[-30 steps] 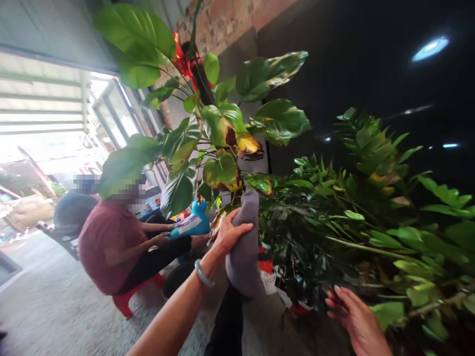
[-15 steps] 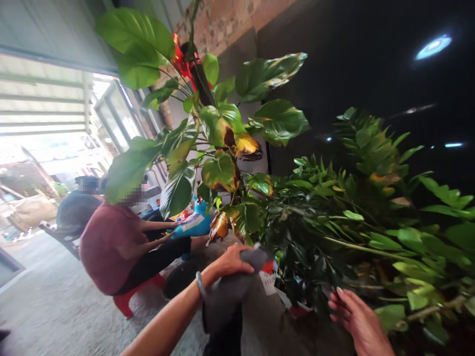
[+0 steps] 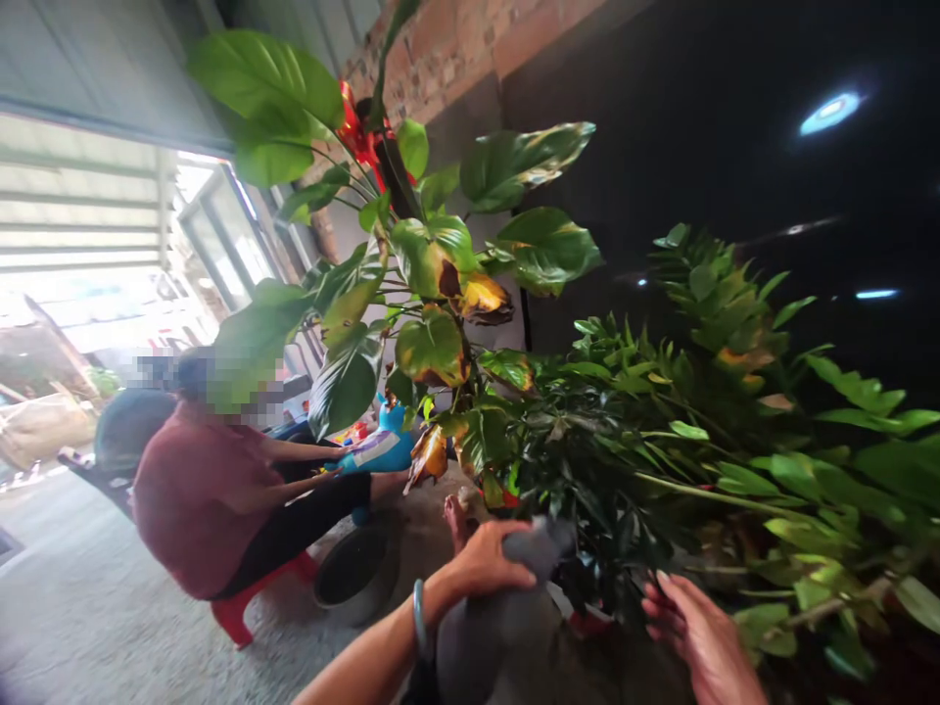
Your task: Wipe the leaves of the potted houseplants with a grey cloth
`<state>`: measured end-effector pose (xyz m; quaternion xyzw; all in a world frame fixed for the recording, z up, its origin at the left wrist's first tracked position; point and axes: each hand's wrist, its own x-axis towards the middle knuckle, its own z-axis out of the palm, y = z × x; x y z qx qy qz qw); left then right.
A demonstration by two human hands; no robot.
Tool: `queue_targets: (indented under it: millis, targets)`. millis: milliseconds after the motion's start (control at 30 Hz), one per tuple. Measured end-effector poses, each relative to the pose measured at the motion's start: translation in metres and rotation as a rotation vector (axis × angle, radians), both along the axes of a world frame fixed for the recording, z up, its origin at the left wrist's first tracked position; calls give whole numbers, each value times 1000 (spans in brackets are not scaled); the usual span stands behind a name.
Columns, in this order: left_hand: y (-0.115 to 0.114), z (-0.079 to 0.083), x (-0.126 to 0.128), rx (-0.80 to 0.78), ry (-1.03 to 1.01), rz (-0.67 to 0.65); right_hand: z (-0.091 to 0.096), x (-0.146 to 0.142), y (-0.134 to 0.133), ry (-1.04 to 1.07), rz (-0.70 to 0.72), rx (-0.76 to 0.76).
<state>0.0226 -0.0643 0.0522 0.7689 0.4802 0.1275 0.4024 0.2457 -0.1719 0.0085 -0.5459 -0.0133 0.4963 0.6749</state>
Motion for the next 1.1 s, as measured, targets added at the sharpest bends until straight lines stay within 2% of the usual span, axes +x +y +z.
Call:
queue_targets:
  millis: [67,133,167,200,267,333,367,433,500,600,667,767,833,933,1000,1067,1100]
  targets:
    - [8,7,10,46,-61,222,-3,0,2,-1,-5,5]
    - [10,6,20,35,-106,303,-8,-2,4,-12,0,24]
    - [6,3,24,16,-121,270,-10,-3,5,-24,3,34]
    - [1,0,26,-14,-127,183,-13,-3,6,-39,4,41]
    - [-14,-4,24,-97,-115,-85,-17,-1,6,-61,13,41]
    - [-26,2,18,-135,-96,-308,-20,3,5,-45,35,23]
    - [-29,10,16,-126,-108,-348,-20,5,4,-27,51,19]
    - [-28,29,17,-70,-202,-295,-18,8,2,5,83,22]
    - [-20,46,25,-10,-361,-162,-12,7,1,4,78,33]
    - [-9,49,41,68,-451,-16,-4,0,0,-16,22,34]
    - [-9,40,44,92,-312,-42,-2,-3,0,-23,8,36]
    - [-17,32,40,32,-123,-238,-7,-2,0,-54,29,47]
    - [-22,41,38,-6,-204,-299,-13,1,0,-74,58,48]
    - [-20,68,50,51,-463,-235,-22,5,1,-79,75,70]
    - [-15,78,64,99,-574,-202,-27,7,2,-80,71,100]
    - [-11,74,72,117,-547,-184,-31,7,3,-74,80,107]
    - [-9,67,73,118,-460,-194,-33,8,4,-67,80,100]
